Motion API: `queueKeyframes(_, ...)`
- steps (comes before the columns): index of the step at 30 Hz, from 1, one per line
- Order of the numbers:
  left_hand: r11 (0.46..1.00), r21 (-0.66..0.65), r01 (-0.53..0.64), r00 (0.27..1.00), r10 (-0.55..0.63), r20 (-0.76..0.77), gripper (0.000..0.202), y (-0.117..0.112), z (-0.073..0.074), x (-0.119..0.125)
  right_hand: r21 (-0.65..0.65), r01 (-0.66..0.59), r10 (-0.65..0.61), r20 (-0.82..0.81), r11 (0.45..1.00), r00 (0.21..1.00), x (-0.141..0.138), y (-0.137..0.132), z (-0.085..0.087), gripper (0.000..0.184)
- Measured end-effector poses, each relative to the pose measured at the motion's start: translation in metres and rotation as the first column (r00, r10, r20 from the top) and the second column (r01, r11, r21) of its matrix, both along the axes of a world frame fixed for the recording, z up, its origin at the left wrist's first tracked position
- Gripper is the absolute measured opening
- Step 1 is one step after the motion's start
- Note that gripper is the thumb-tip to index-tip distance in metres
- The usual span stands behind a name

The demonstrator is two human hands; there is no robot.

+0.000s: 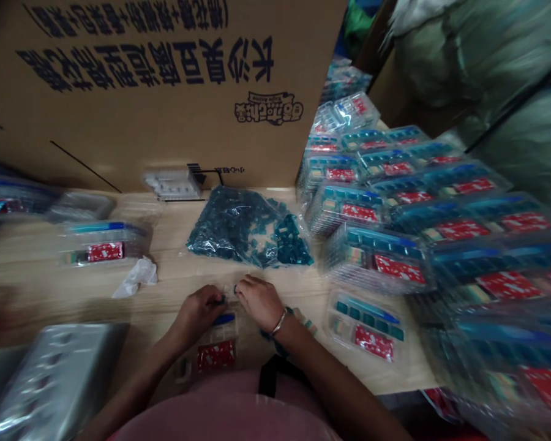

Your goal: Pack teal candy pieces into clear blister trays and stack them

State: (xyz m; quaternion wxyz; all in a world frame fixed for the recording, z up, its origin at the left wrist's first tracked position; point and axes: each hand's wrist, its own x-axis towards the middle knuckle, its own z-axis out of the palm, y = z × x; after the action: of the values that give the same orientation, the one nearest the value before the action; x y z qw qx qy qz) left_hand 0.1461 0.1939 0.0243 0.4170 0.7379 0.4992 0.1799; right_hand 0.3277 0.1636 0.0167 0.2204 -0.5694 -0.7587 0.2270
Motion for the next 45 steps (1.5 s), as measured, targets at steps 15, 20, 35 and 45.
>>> queueKeyframes(15,0.990,-0.019,-0.140,0.977,0.141,0.158,0.010,0.004,0.009,-0.008,0.109,-0.042,0.053,-0.104,0.993,0.993,-0.015,0.006,0.001,0.011)
queueKeyframes(20,0.995,0.101,-0.022,0.998,0.016,0.059,0.006,0.010,-0.002,-0.012,0.132,-0.049,0.050,0.003,0.990,0.999,-0.016,0.015,-0.004,0.008)
queueKeyframes(35,0.903,0.391,0.180,0.983,-0.155,-0.095,0.017,0.008,0.000,-0.005,0.177,0.147,-0.108,-0.211,0.973,0.971,0.018,-0.010,0.019,0.011)
queueKeyframes(45,0.686,0.217,0.694,0.705,-0.589,-0.395,0.017,-0.041,0.021,0.061,-0.055,0.116,-0.103,0.198,0.992,0.975,0.048,-0.060,0.032,0.014)
